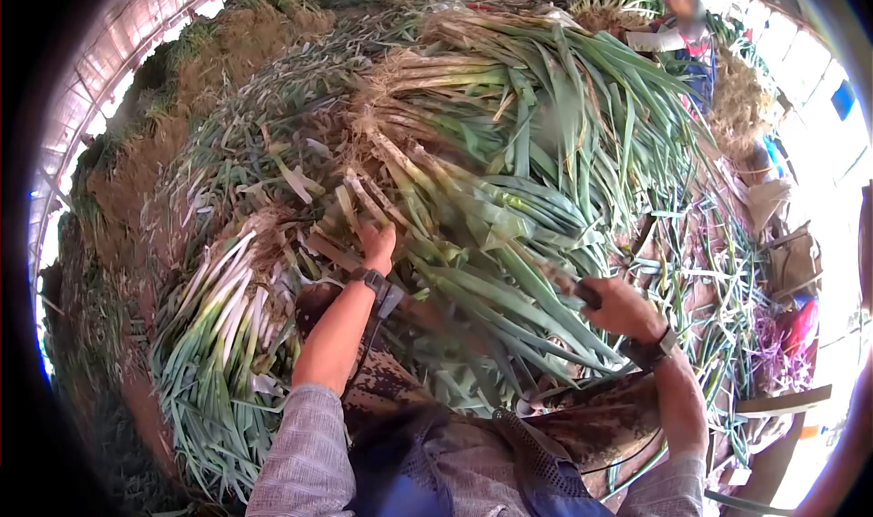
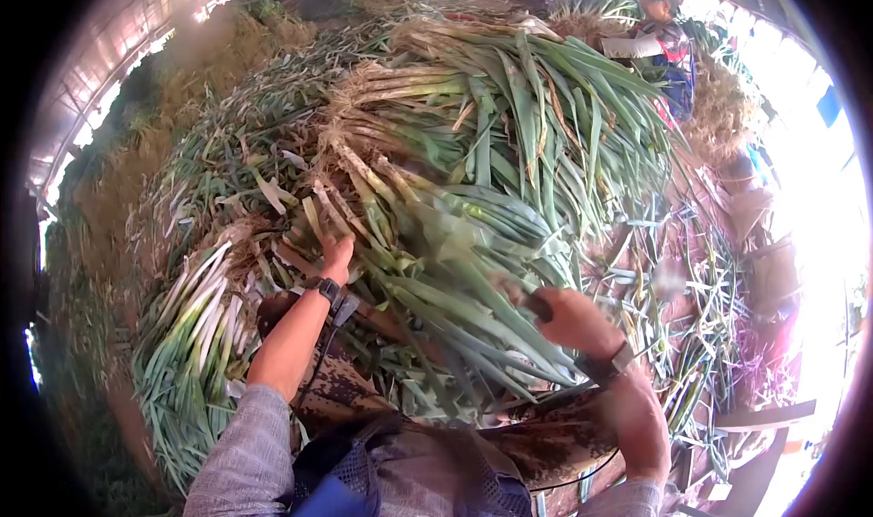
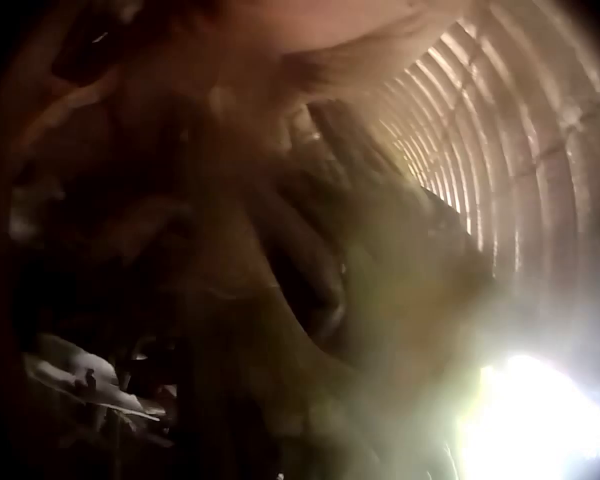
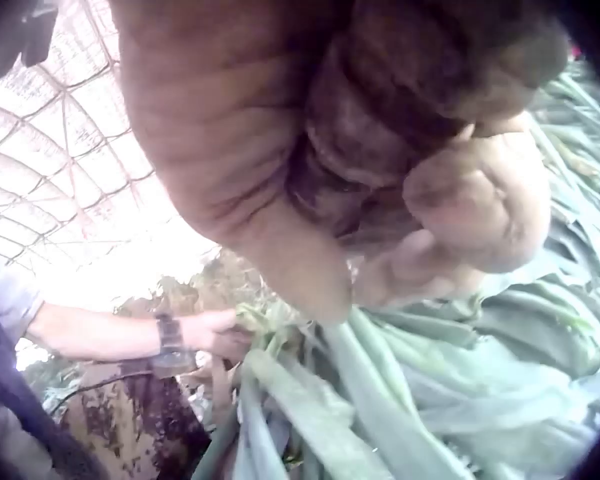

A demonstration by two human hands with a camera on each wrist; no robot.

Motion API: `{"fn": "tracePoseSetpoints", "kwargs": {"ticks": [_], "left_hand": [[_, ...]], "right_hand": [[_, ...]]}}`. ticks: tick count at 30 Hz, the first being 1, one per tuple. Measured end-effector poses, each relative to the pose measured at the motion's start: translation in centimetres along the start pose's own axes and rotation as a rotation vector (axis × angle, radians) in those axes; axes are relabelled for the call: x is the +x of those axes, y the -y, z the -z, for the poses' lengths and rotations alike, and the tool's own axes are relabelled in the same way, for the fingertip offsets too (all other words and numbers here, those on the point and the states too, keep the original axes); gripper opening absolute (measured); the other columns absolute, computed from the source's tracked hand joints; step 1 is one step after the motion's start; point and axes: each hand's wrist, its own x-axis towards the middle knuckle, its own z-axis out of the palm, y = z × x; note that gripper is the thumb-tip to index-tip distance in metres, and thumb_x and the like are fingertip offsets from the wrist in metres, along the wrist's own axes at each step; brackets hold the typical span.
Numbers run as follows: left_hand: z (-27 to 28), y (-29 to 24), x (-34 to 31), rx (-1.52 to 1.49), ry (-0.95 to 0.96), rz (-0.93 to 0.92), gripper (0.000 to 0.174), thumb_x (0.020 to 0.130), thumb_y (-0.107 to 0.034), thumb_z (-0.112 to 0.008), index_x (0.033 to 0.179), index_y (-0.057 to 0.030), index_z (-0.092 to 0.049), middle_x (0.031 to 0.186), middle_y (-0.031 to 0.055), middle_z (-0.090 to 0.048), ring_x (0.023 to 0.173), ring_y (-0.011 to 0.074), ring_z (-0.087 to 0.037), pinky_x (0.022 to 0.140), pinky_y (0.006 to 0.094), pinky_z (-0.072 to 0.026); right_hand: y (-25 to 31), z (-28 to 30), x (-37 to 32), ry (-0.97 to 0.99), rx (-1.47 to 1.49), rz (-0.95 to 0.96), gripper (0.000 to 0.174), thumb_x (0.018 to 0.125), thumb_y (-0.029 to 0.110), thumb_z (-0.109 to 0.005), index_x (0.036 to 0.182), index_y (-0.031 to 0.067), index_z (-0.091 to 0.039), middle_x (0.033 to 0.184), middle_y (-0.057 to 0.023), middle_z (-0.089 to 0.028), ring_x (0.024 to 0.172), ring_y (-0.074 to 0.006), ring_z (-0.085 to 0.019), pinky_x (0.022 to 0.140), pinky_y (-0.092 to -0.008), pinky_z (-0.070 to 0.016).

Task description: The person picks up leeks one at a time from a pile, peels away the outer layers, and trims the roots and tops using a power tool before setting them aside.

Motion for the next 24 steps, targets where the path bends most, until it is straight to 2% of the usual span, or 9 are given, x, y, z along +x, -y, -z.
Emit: {"fn": "tracePoseSetpoints", "kwargs": {"ticks": [1,3,5,7,9,11,13,19,24], "left_hand": [[0.1,0.0,0.2,-0.169,0.089,0.314,0.042,0.089,-0.019,-0.068,0.124,-0.0002,-0.056,0.13,0.0159,-0.054,0.118,0.0302,-0.052,0.096,0.0476,-0.0422],[-0.3,0.2,0.2,-0.054,-0.017,0.303,0.042,0.089,-0.019,-0.067,0.125,-0.0017,-0.056,0.123,0.014,-0.059,0.11,0.0302,-0.057,0.093,0.046,-0.0468],[0.5,0.6,0.3,-0.508,0.23,0.411,0.042,0.089,-0.018,-0.068,0.126,-0.0028,-0.056,0.118,0.0121,-0.062,0.103,0.029,-0.061,0.09,0.044,-0.0504],[1.1,-5.9,-3.2,-0.586,0.251,0.406,0.036,0.09,-0.017,-0.068,0.122,-0.0038,-0.059,0.116,0.0097,-0.062,0.102,0.0249,-0.061,0.087,0.0409,-0.0516],[1.9,-9.9,-5.7,-0.755,0.536,0.258,0.033,0.092,-0.018,-0.067,0.121,-0.0033,-0.06,0.114,0.0083,-0.064,0.096,0.0193,-0.061,0.081,0.0354,-0.0508],[1.7,-9.0,-5.6,-0.635,0.604,0.181,0.033,0.093,-0.02,-0.065,0.121,-0.0038,-0.059,0.113,0.0075,-0.063,0.096,0.0183,-0.061,0.081,0.0356,-0.0514],[1.8,-9.0,-5.8,-0.522,0.662,0.097,0.032,0.095,-0.022,-0.064,0.122,-0.0043,-0.059,0.112,0.0068,-0.063,0.097,0.0173,-0.061,0.082,0.0359,-0.0521],[1.2,-10.4,-6.1,-0.813,0.646,0.342,0.035,0.1,-0.032,-0.055,0.124,-0.0057,-0.057,0.107,0.0085,-0.063,0.097,0.0218,-0.063,0.082,0.0399,-0.0526],[0.6,-9.2,-5.2,-0.743,0.626,0.32,0.038,0.099,-0.04,-0.054,0.124,-0.0122,-0.06,0.112,0.0077,-0.062,0.099,0.025,-0.061,0.08,0.0476,-0.0515]], "right_hand": [[1.0,-0.3,0.3,0.076,-0.034,0.083,0.027,0.078,0.02,-0.068,0.1,0.0031,-0.065,0.074,-0.0187,-0.065,0.069,-0.0348,-0.065,0.067,-0.0439,-0.0509],[2.3,-1.3,1.1,0.206,-0.09,0.094,0.027,0.079,0.02,-0.068,0.101,0.0048,-0.065,0.079,-0.018,-0.067,0.076,-0.039,-0.065,0.07,-0.0454,-0.0525],[2.3,-1.9,1.5,0.183,-0.093,0.12,0.03,0.079,0.019,-0.068,0.105,0.0047,-0.065,0.081,-0.0191,-0.067,0.076,-0.0377,-0.066,0.069,-0.0445,-0.0526],[3.0,-0.9,1.8,0.093,-0.047,0.116,0.028,0.079,0.017,-0.067,0.104,0.0051,-0.065,0.078,-0.0192,-0.066,0.074,-0.0381,-0.066,0.068,-0.0448,-0.0525],[3.2,-0.6,2.1,-0.001,0.005,0.113,0.025,0.079,0.015,-0.066,0.102,0.0056,-0.064,0.075,-0.0193,-0.066,0.071,-0.0384,-0.065,0.067,-0.045,-0.0524],[2.8,-0.9,2.4,-0.115,0.039,0.129,0.025,0.08,0.014,-0.067,0.103,0.0061,-0.064,0.075,-0.0183,-0.066,0.068,-0.0376,-0.066,0.064,-0.0441,-0.0532],[3.4,-1.2,2.7,-0.028,-0.019,0.11,0.031,0.078,0.015,-0.071,0.106,0.0031,-0.063,0.08,-0.0187,-0.067,0.075,-0.0365,-0.067,0.065,-0.0433,-0.053],[2.1,-4.2,3.0,-0.056,-0.173,0.151,0.028,0.078,0.015,-0.07,0.104,0.0073,-0.061,0.083,-0.0164,-0.067,0.073,-0.0387,-0.065,0.062,-0.0474,-0.0504],[2.3,-4.8,3.2,-0.072,-0.162,0.241,0.029,0.077,0.016,-0.069,0.102,0.0073,-0.058,0.082,-0.0159,-0.066,0.075,-0.039,-0.063,0.063,-0.0484,-0.0488]]}}
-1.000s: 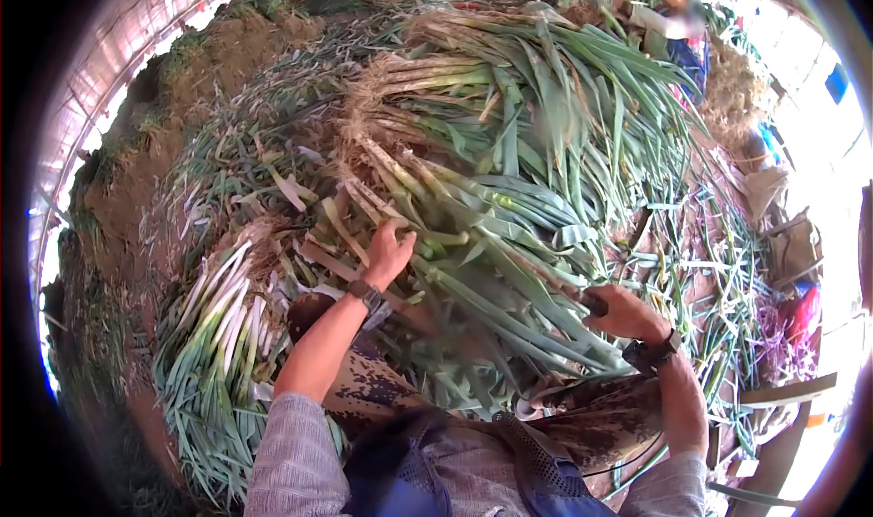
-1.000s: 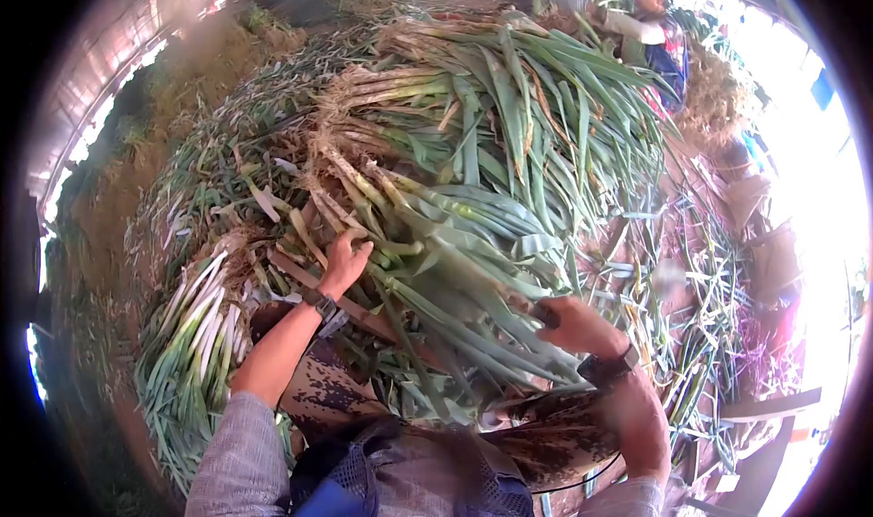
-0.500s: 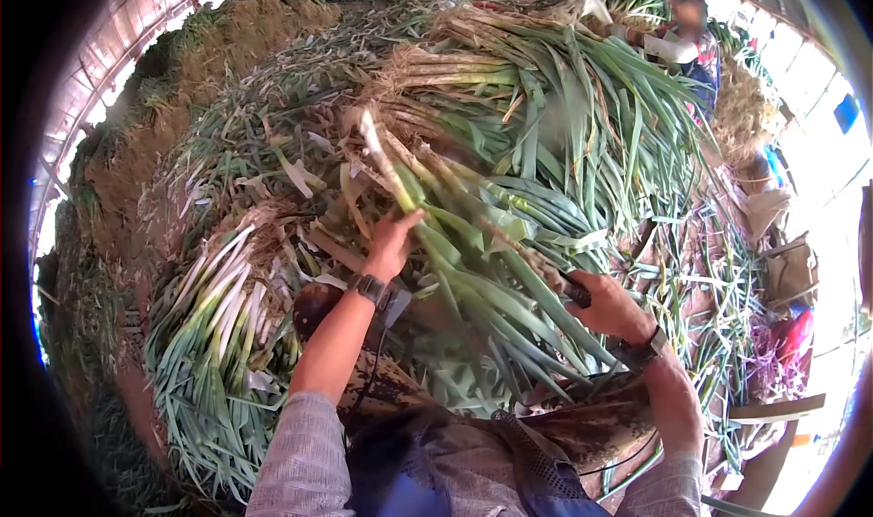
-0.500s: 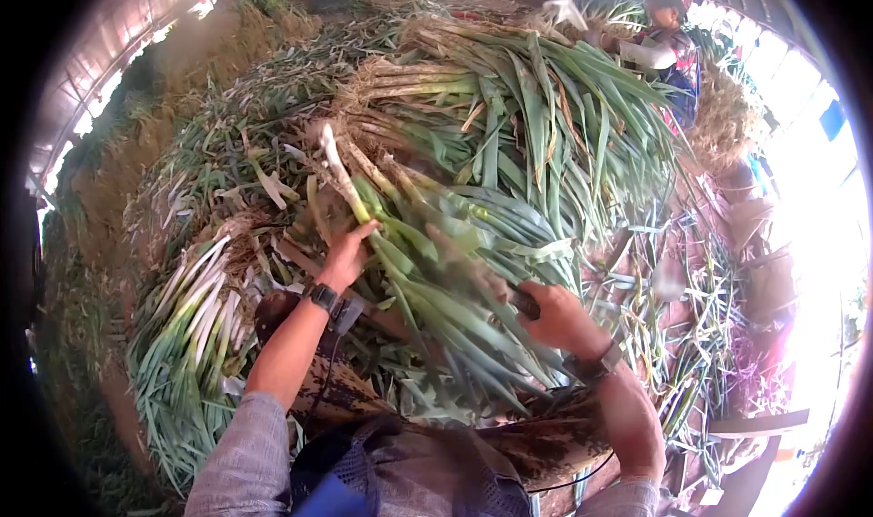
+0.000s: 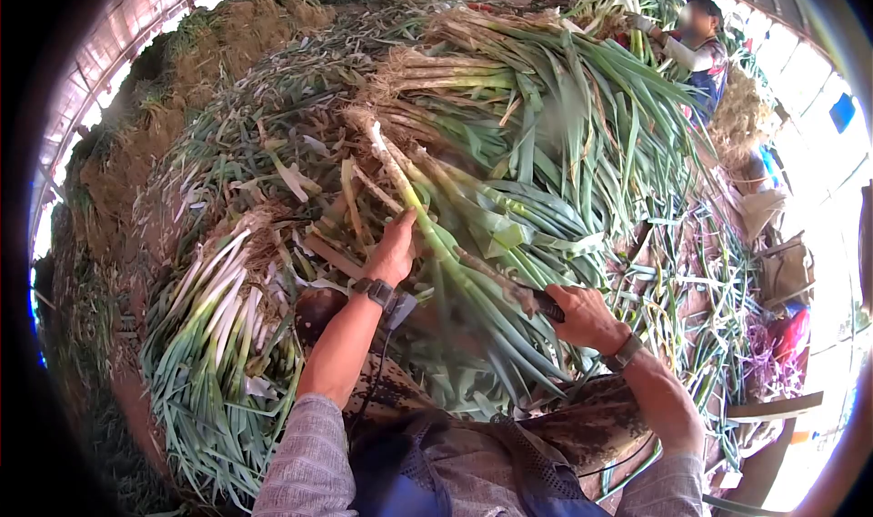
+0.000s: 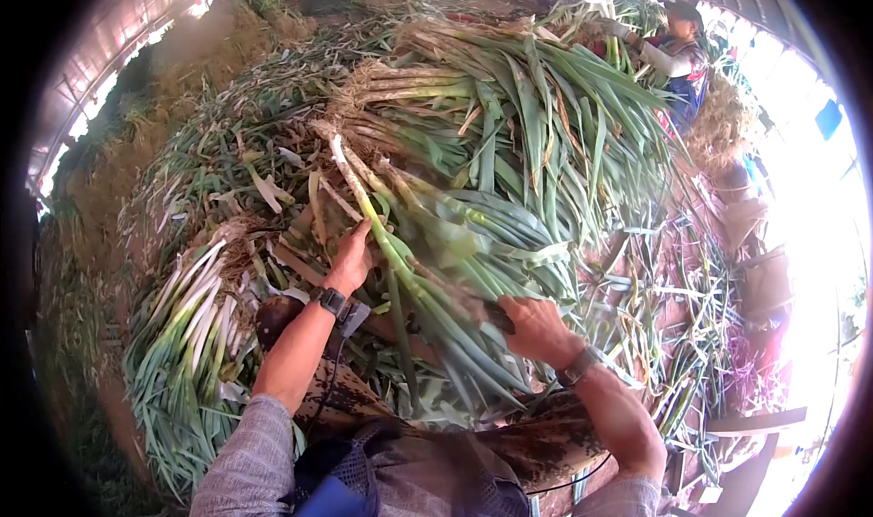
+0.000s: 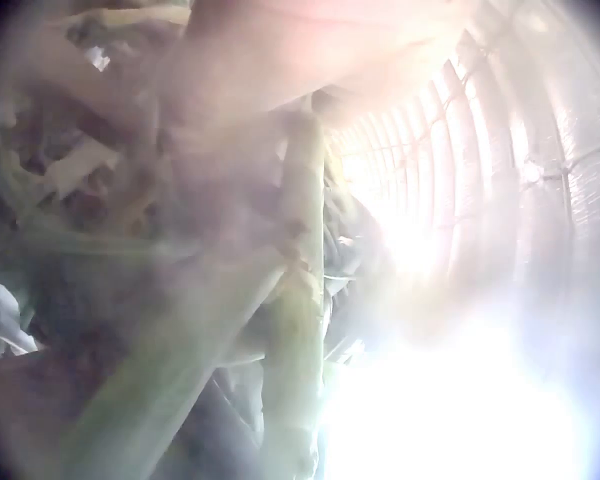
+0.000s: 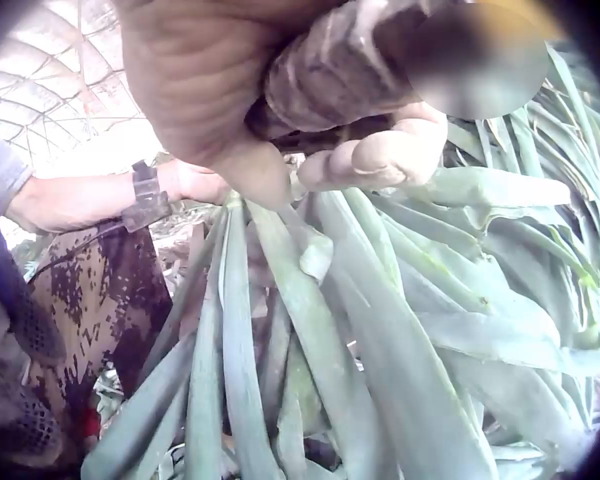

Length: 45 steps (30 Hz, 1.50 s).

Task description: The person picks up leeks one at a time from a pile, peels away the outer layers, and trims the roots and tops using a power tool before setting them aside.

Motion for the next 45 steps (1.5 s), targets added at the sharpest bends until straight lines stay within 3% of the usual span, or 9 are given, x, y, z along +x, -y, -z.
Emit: {"fn": "tracePoseSetpoints", "kwargs": {"ticks": [21,24,27,30,31,36,41,43,45], "left_hand": [[-0.5,-1.3,0.1,-0.1,-0.049,0.052,0.038,0.098,-0.042,-0.054,0.12,-0.0106,-0.059,0.103,0.009,-0.064,0.085,0.0254,-0.066,0.07,0.0504,-0.0542],[-1.1,-1.7,-0.4,-0.06,-0.176,0.025,0.037,0.097,-0.042,-0.055,0.116,-0.0103,-0.06,0.098,0.0073,-0.065,0.082,0.0257,-0.066,0.069,0.051,-0.0547],[-0.3,-1.4,0.6,-0.01,-0.173,-0.056,0.031,0.094,-0.036,-0.062,0.112,-0.01,-0.061,0.094,0.0061,-0.065,0.078,0.0231,-0.066,0.062,0.0477,-0.057],[0.3,-2.8,1.7,0.031,-0.324,-0.238,0.029,0.088,-0.026,-0.072,0.107,-0.0065,-0.061,0.085,0.0053,-0.062,0.061,0.018,-0.063,0.044,0.035,-0.0562],[-0.7,-3.7,0.5,0.017,-0.331,-0.291,0.033,0.089,-0.03,-0.072,0.106,-0.0046,-0.061,0.081,0.0052,-0.061,0.054,0.0175,-0.06,0.043,0.0348,-0.0555],[-1.3,-7.9,0.8,-0.013,-0.284,-0.434,0.044,0.095,-0.047,-0.06,0.109,-0.0051,-0.059,0.079,0.0019,-0.057,0.071,0.0187,-0.062,0.057,0.0396,-0.0593],[-4.4,-8.5,-1.4,-0.186,-0.031,-0.27,0.039,0.1,-0.052,-0.046,0.096,-0.0133,-0.053,0.071,-0.0014,-0.05,0.058,0.0138,-0.048,0.046,0.0344,-0.0446],[-4.6,-7.9,-1.2,-0.235,-0.022,-0.24,0.04,0.101,-0.051,-0.045,0.09,-0.013,-0.05,0.067,0.0001,-0.049,0.057,0.0153,-0.049,0.045,0.0351,-0.0403],[-4.4,-7.5,-1.2,-0.359,0.015,-0.229,0.041,0.1,-0.053,-0.045,0.09,-0.0139,-0.05,0.067,0.0001,-0.049,0.059,0.0155,-0.048,0.048,0.035,-0.0409]], "right_hand": [[1.8,-0.8,4.9,-0.026,0.018,-0.027,0.021,0.076,0.015,-0.066,0.094,0.006,-0.059,0.076,-0.0187,-0.065,0.074,-0.0414,-0.062,0.064,-0.0509,-0.0472],[2.1,-0.5,4.9,-0.066,0.114,-0.041,0.023,0.077,0.017,-0.068,0.096,0.0067,-0.06,0.076,-0.0185,-0.065,0.075,-0.0414,-0.063,0.065,-0.0511,-0.0477],[1.5,-0.6,4.8,-0.027,0.084,-0.009,0.026,0.077,0.018,-0.07,0.1,0.0078,-0.062,0.077,-0.0184,-0.066,0.076,-0.0413,-0.063,0.066,-0.0505,-0.0489],[1.5,-0.3,4.5,-0.029,0.105,-0.064,0.031,0.076,0.02,-0.073,0.103,0.0073,-0.062,0.081,-0.0189,-0.067,0.077,-0.0408,-0.064,0.068,-0.0492,-0.0509],[1.7,-0.1,4.4,-0.035,0.108,-0.065,0.031,0.076,0.02,-0.073,0.103,0.0073,-0.062,0.081,-0.0189,-0.067,0.077,-0.0408,-0.064,0.068,-0.0492,-0.0509],[1.3,-0.1,4.5,-0.099,0.122,0.023,0.033,0.077,0.021,-0.073,0.104,0.0054,-0.061,0.081,-0.0189,-0.066,0.076,-0.0405,-0.064,0.066,-0.0483,-0.0509],[2.2,1.8,6.6,-0.179,0.125,-0.072,0.037,0.077,0.021,-0.072,0.107,0.0039,-0.06,0.082,-0.0186,-0.066,0.077,-0.0397,-0.065,0.065,-0.0479,-0.0506],[3.3,2.4,7.3,-0.336,0.15,0.151,0.038,0.077,0.019,-0.071,0.109,0.0042,-0.06,0.087,-0.0185,-0.067,0.078,-0.0393,-0.065,0.065,-0.0476,-0.0509],[3.6,2.4,8.3,-0.293,0.138,0.118,0.039,0.075,0.017,-0.071,0.111,0.005,-0.061,0.09,-0.0182,-0.067,0.08,-0.0397,-0.065,0.067,-0.0472,-0.0515]]}}
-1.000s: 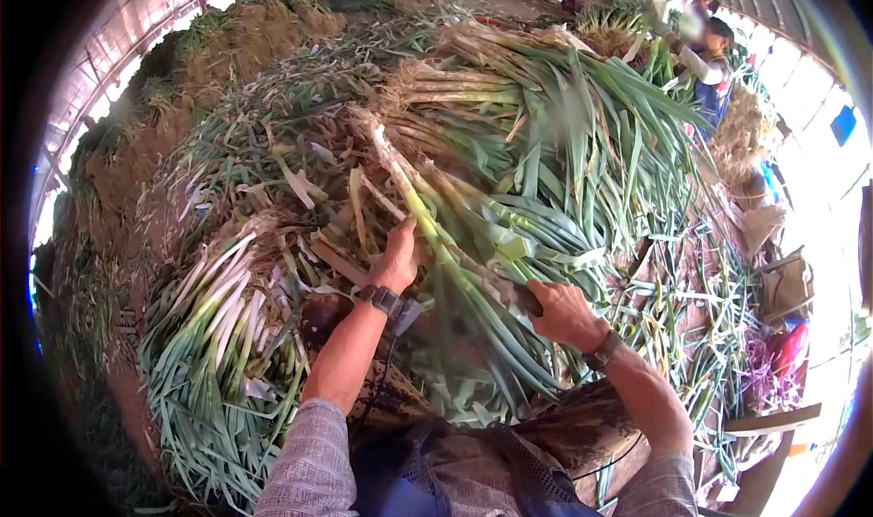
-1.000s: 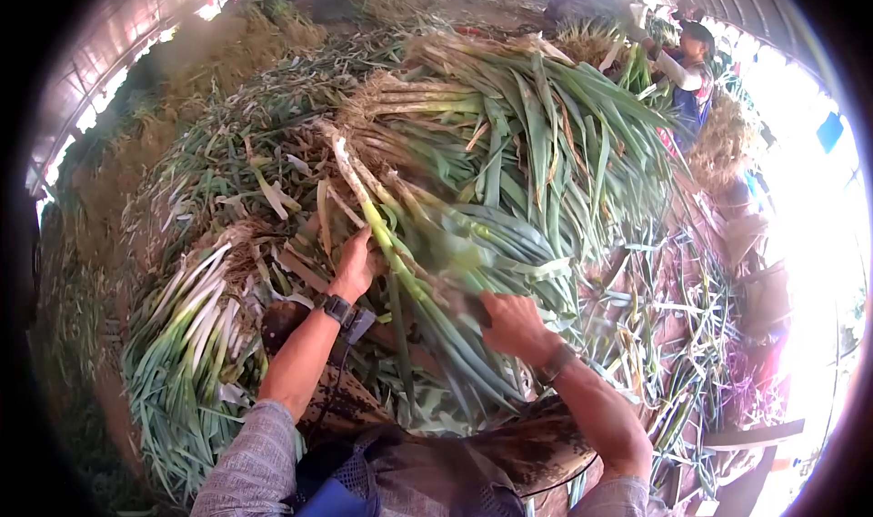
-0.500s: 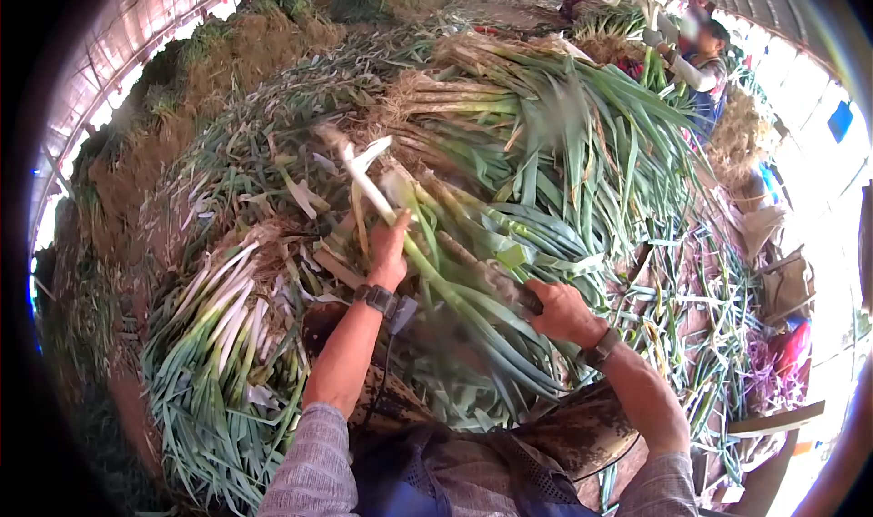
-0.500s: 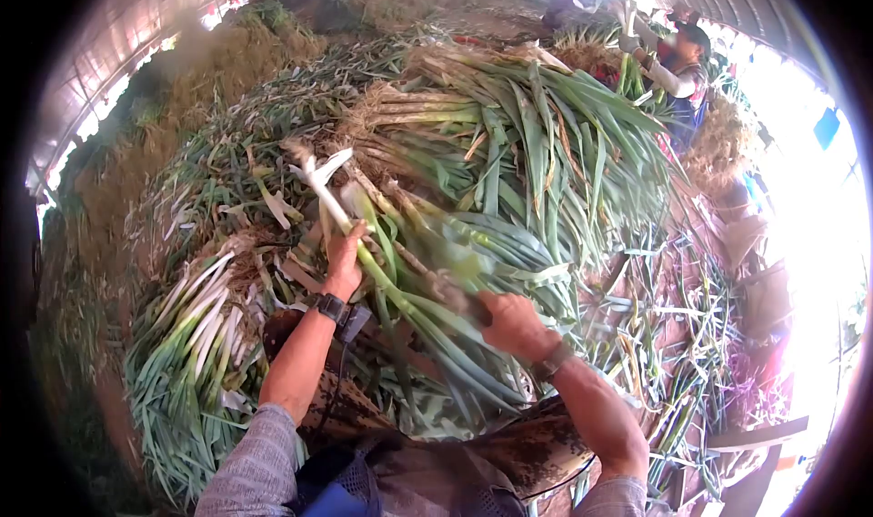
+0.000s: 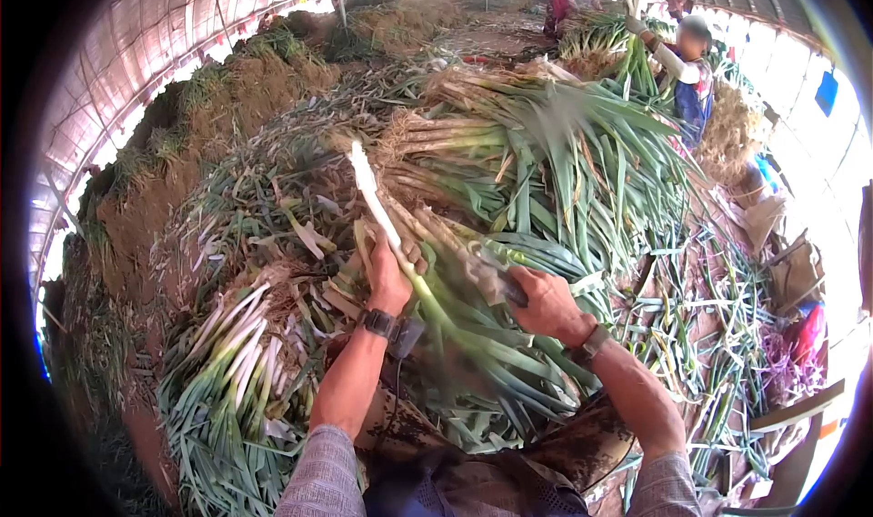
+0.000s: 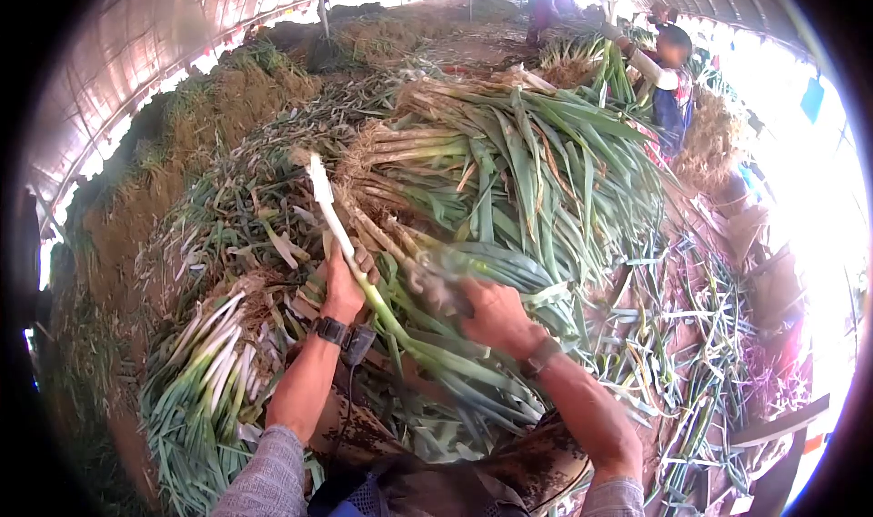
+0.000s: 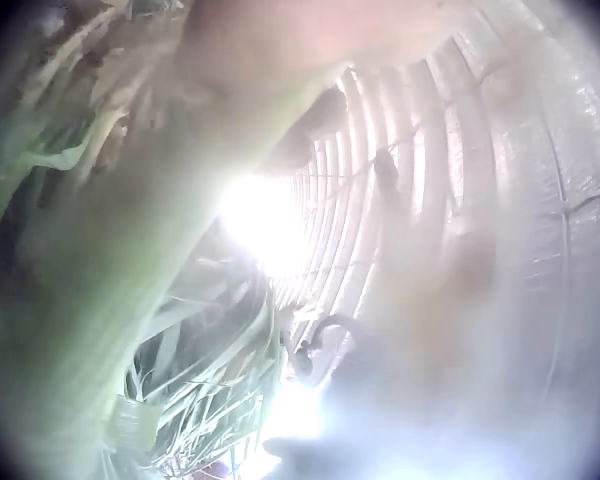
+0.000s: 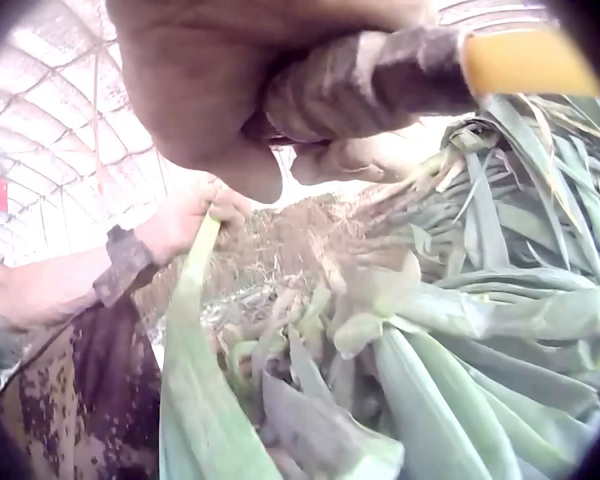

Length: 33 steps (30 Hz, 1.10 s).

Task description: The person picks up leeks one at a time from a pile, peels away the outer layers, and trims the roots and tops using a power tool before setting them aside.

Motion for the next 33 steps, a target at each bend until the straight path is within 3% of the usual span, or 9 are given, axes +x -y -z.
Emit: {"fn": "tracePoseSetpoints", "kwargs": {"ticks": [4,6,9,13,18,20,23,26,33], "left_hand": [[-0.7,-0.2,-0.8,-0.026,-0.003,0.02,0.039,0.099,-0.051,-0.051,0.091,-0.0131,-0.053,0.072,0.0,-0.053,0.063,0.0163,-0.051,0.055,0.0338,-0.0445],[0.1,0.2,-0.6,0.009,-0.007,-0.033,0.038,0.096,-0.049,-0.057,0.1,-0.011,-0.058,0.08,0.0003,-0.057,0.07,0.017,-0.055,0.063,0.0359,-0.0498],[0.3,0.8,-1.1,0.31,-0.056,-0.192,0.04,0.094,-0.042,-0.064,0.114,-0.0076,-0.061,0.093,0.0022,-0.062,0.08,0.0174,-0.062,0.07,0.0343,-0.0548],[-0.7,1.5,-1.7,0.214,-0.075,-0.135,0.034,0.094,-0.034,-0.068,0.114,-0.0068,-0.062,0.097,0.0017,-0.064,0.08,0.0126,-0.062,0.067,0.0293,-0.0532],[-0.6,3.1,-2.3,0.28,-0.038,-0.041,0.035,0.093,-0.037,-0.068,0.113,-0.0089,-0.062,0.098,0.0011,-0.064,0.082,0.013,-0.062,0.068,0.0293,-0.0527],[-0.3,3.3,-2.3,0.235,0.005,0.038,0.035,0.095,-0.039,-0.064,0.113,-0.0089,-0.062,0.098,0.0016,-0.064,0.086,0.0132,-0.061,0.073,0.0313,-0.0527],[-1.6,3.4,-3.1,0.168,0.035,0.007,0.034,0.098,-0.043,-0.059,0.108,-0.0098,-0.06,0.093,0.0011,-0.061,0.084,0.0157,-0.059,0.075,0.0357,-0.0514],[-1.3,3.0,-3.4,0.017,0.254,0.139,0.034,0.1,-0.044,-0.053,0.103,-0.01,-0.057,0.086,0.001,-0.055,0.079,0.0184,-0.056,0.068,0.0406,-0.0512],[-1.3,2.2,-3.1,-0.021,0.108,0.064,0.036,0.1,-0.051,-0.046,0.094,-0.0157,-0.051,0.074,-0.0035,-0.047,0.063,0.012,-0.046,0.054,0.0325,-0.0427]], "right_hand": [[-0.2,-1.3,1.8,-0.076,0.025,0.078,0.042,0.075,0.016,-0.071,0.114,0.0051,-0.06,0.091,-0.019,-0.067,0.081,-0.041,-0.064,0.069,-0.0473,-0.052],[-0.1,-1.7,2.1,0.014,0.054,-0.073,0.043,0.075,0.016,-0.071,0.115,0.0046,-0.059,0.091,-0.0203,-0.067,0.083,-0.0409,-0.064,0.071,-0.0471,-0.0518],[-0.7,-1.9,2.7,-0.026,0.051,-0.049,0.042,0.076,0.017,-0.072,0.114,0.0043,-0.059,0.09,-0.0209,-0.067,0.084,-0.0409,-0.064,0.072,-0.0472,-0.0516],[0.4,-1.1,3.4,-0.003,0.074,-0.081,0.04,0.078,0.019,-0.071,0.113,0.0031,-0.06,0.09,-0.0211,-0.067,0.083,-0.0412,-0.064,0.073,-0.0474,-0.0515],[0.7,-0.9,3.2,-0.047,0.081,-0.035,0.04,0.079,0.02,-0.071,0.113,0.0035,-0.06,0.086,-0.0208,-0.067,0.082,-0.0408,-0.065,0.073,-0.0477,-0.0518],[1.6,0.1,3.0,-0.074,0.216,-0.239,0.04,0.079,0.02,-0.07,0.114,0.0045,-0.061,0.085,-0.0203,-0.068,0.082,-0.0403,-0.065,0.073,-0.0474,-0.0522],[-0.4,-0.6,2.4,-0.02,0.055,-0.093,0.039,0.079,0.02,-0.07,0.114,0.0052,-0.061,0.085,-0.0205,-0.067,0.083,-0.0399,-0.065,0.074,-0.0471,-0.0523],[0.3,-0.5,1.8,-0.032,0.078,-0.196,0.037,0.079,0.019,-0.069,0.112,0.0055,-0.062,0.085,-0.0205,-0.067,0.081,-0.0398,-0.065,0.072,-0.0475,-0.052],[-1.7,-1.1,0.9,0.098,0.002,-0.147,0.034,0.078,0.025,-0.068,0.104,0.0048,-0.062,0.08,-0.0205,-0.067,0.079,-0.0416,-0.064,0.07,-0.0499,-0.0506]]}}
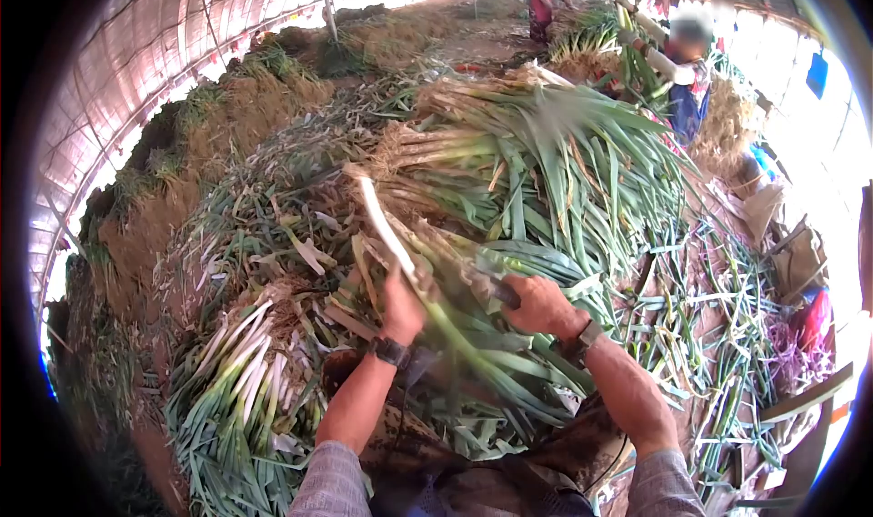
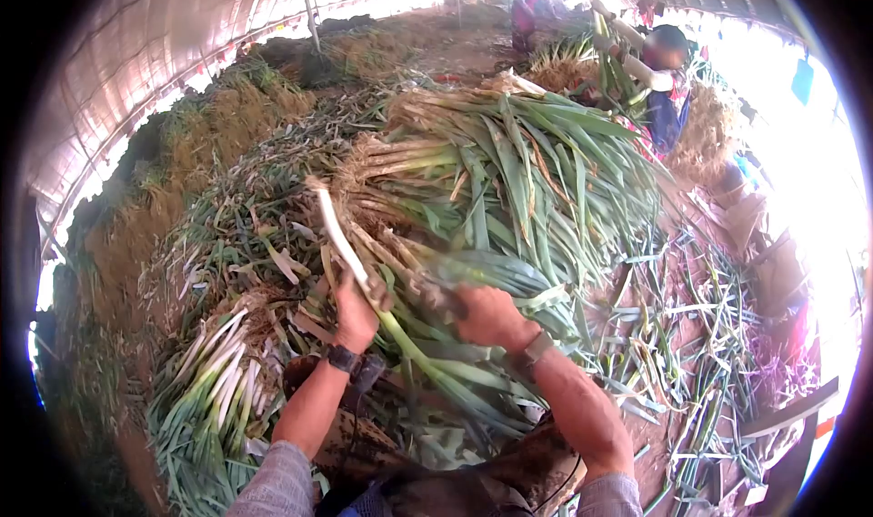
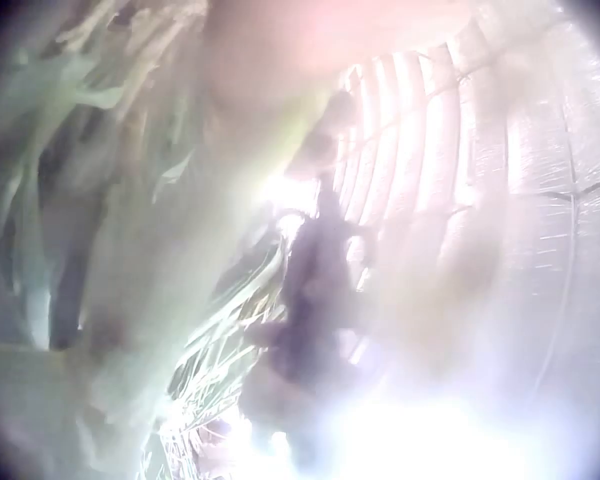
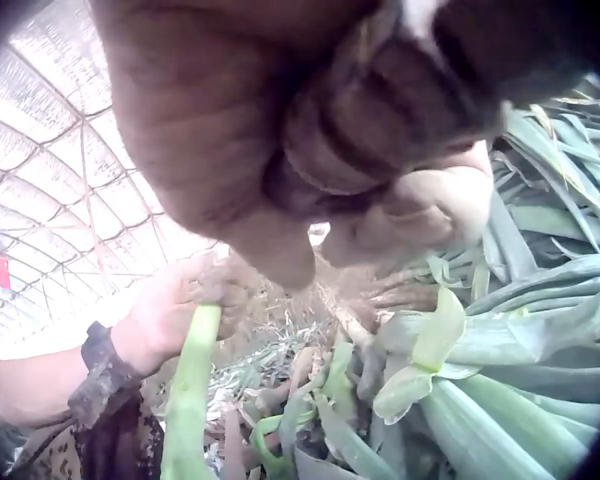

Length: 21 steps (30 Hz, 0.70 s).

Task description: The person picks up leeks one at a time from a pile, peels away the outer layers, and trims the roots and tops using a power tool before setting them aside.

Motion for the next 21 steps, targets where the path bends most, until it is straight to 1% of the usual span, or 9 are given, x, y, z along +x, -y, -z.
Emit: {"fn": "tracePoseSetpoints", "kwargs": {"ticks": [3,5,8,11,13,17,18,19,21], "left_hand": [[0.9,-3.7,1.2,0.098,-0.149,-0.215,0.036,0.1,-0.051,-0.045,0.09,-0.017,-0.05,0.069,-0.0052,-0.048,0.053,0.0088,-0.044,0.044,0.027,-0.0387],[1.0,-8.0,1.5,0.142,-0.225,-0.34,0.036,0.1,-0.051,-0.045,0.093,-0.0161,-0.052,0.069,-0.0051,-0.049,0.052,0.007,-0.044,0.043,0.0251,-0.0388],[-0.9,-16.9,0.6,0.306,-0.247,-0.504,0.039,0.101,-0.051,-0.044,0.092,-0.0143,-0.055,0.066,-0.0052,-0.049,0.05,0.0061,-0.043,0.041,0.0245,-0.0379],[-3.2,-26.2,-1.2,0.493,-0.223,-0.675,0.043,0.101,-0.052,-0.044,0.092,-0.013,-0.06,0.062,-0.0048,-0.047,0.046,0.0043,-0.04,0.037,0.0225,-0.0351],[-6.8,-29.9,-3.7,0.673,-0.431,-0.812,0.045,0.1,-0.053,-0.045,0.095,-0.0118,-0.064,0.06,-0.0046,-0.046,0.044,0.0036,-0.039,0.035,0.0219,-0.0342],[-8.1,-36.9,-7.7,1.177,-0.587,-0.984,0.046,0.102,-0.047,-0.045,0.105,-0.0072,-0.068,0.061,-0.0052,-0.044,0.044,0.0033,-0.038,0.039,0.0224,-0.0313],[-8.3,-37.6,-8.5,1.362,-0.696,-0.988,0.051,0.103,-0.048,-0.042,0.112,-0.0058,-0.067,0.062,-0.004,-0.043,0.048,0.005,-0.041,0.045,0.0252,-0.0358],[-7.2,-38.7,-8.7,1.367,-0.702,-0.985,0.051,0.103,-0.048,-0.042,0.112,-0.0058,-0.067,0.062,-0.004,-0.043,0.048,0.005,-0.041,0.045,0.0252,-0.0358],[-5.0,-40.5,-8.8,1.994,-0.835,-0.95,0.052,0.102,-0.049,-0.043,0.117,-0.0056,-0.066,0.065,0.0023,-0.052,0.056,0.0153,-0.051,0.054,0.0341,-0.045]], "right_hand": [[0.4,1.7,-1.5,0.105,0.037,0.016,0.03,0.078,0.026,-0.068,0.1,0.0051,-0.064,0.078,-0.0196,-0.066,0.077,-0.0412,-0.064,0.068,-0.0498,-0.0503],[-2.3,0.9,-2.3,0.16,0.0,0.023,0.025,0.079,0.024,-0.066,0.095,0.005,-0.065,0.078,-0.0185,-0.066,0.076,-0.0405,-0.064,0.068,-0.0491,-0.0501],[-4.2,1.1,-3.9,0.215,-0.087,0.019,0.028,0.074,0.022,-0.065,0.096,0.005,-0.064,0.081,-0.0196,-0.066,0.079,-0.0414,-0.064,0.071,-0.0501,-0.0502],[-3.9,2.0,-4.8,0.333,-0.203,-0.119,0.025,0.074,0.017,-0.062,0.095,0.0059,-0.066,0.087,-0.019,-0.068,0.085,-0.04,-0.065,0.075,-0.0499,-0.0512],[-4.6,1.6,-5.2,0.319,-0.181,-0.089,0.02,0.074,0.017,-0.062,0.09,0.0062,-0.064,0.083,-0.0181,-0.067,0.081,-0.0406,-0.065,0.073,-0.0508,-0.0507],[-3.8,1.2,-5.1,0.387,-0.149,-0.082,0.018,0.073,0.016,-0.062,0.087,0.006,-0.065,0.081,-0.0188,-0.067,0.081,-0.0409,-0.064,0.072,-0.0505,-0.0503],[-3.5,1.1,-5.0,0.388,-0.14,-0.063,0.018,0.072,0.016,-0.062,0.086,0.006,-0.065,0.081,-0.0189,-0.066,0.081,-0.041,-0.064,0.072,-0.0505,-0.0501],[-3.5,0.8,-4.9,0.394,-0.136,-0.06,0.018,0.072,0.016,-0.062,0.086,0.006,-0.065,0.081,-0.0189,-0.066,0.081,-0.041,-0.064,0.072,-0.0505,-0.0501],[-3.8,0.6,-4.7,0.397,-0.116,-0.01,0.022,0.073,0.021,-0.065,0.089,0.0049,-0.063,0.079,-0.019,-0.066,0.08,-0.0416,-0.063,0.073,-0.0511,-0.0492]]}}
